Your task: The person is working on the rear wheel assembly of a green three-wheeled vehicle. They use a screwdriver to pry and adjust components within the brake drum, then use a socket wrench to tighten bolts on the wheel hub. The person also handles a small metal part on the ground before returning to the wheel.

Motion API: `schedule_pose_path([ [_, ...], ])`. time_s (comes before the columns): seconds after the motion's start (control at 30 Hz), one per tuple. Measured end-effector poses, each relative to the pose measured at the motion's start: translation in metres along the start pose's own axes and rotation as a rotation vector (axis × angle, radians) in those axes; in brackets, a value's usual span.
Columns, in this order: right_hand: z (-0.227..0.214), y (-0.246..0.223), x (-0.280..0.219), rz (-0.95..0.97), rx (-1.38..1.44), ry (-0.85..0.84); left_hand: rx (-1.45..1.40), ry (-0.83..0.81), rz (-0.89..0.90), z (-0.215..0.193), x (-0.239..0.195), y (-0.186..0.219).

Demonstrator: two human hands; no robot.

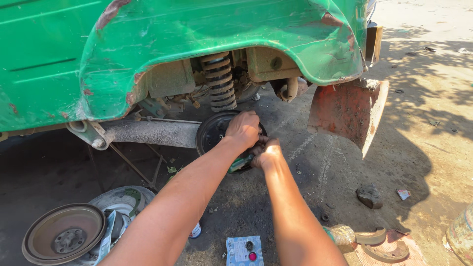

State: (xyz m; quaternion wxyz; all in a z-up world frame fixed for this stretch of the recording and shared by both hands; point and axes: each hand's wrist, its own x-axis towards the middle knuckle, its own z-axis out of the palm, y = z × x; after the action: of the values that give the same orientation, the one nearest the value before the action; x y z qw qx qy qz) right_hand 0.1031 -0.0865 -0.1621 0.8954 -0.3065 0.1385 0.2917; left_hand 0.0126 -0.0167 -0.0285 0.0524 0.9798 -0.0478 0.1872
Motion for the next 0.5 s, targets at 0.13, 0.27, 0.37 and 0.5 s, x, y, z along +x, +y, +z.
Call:
schedule_pose_path([
  [0.13,0.008,0.008,-0.005,0.016,0.073,0.022,0.023,-0.036,0.0,-0.003,0.0,0.0],
  [0.27,0.011,0.014,-0.013,0.031,0.134,0.056,0.062,-0.064,0.015,-0.001,0.001,-0.001],
  [0.37,0.02,0.014,-0.033,0.029,0.154,0.084,0.103,-0.019,0.067,0.01,0.002,-0.005],
  [0.5,0.035,0.014,-0.063,-0.023,0.125,0.135,0.233,0.122,0.177,0.019,-0.002,-0.008],
])
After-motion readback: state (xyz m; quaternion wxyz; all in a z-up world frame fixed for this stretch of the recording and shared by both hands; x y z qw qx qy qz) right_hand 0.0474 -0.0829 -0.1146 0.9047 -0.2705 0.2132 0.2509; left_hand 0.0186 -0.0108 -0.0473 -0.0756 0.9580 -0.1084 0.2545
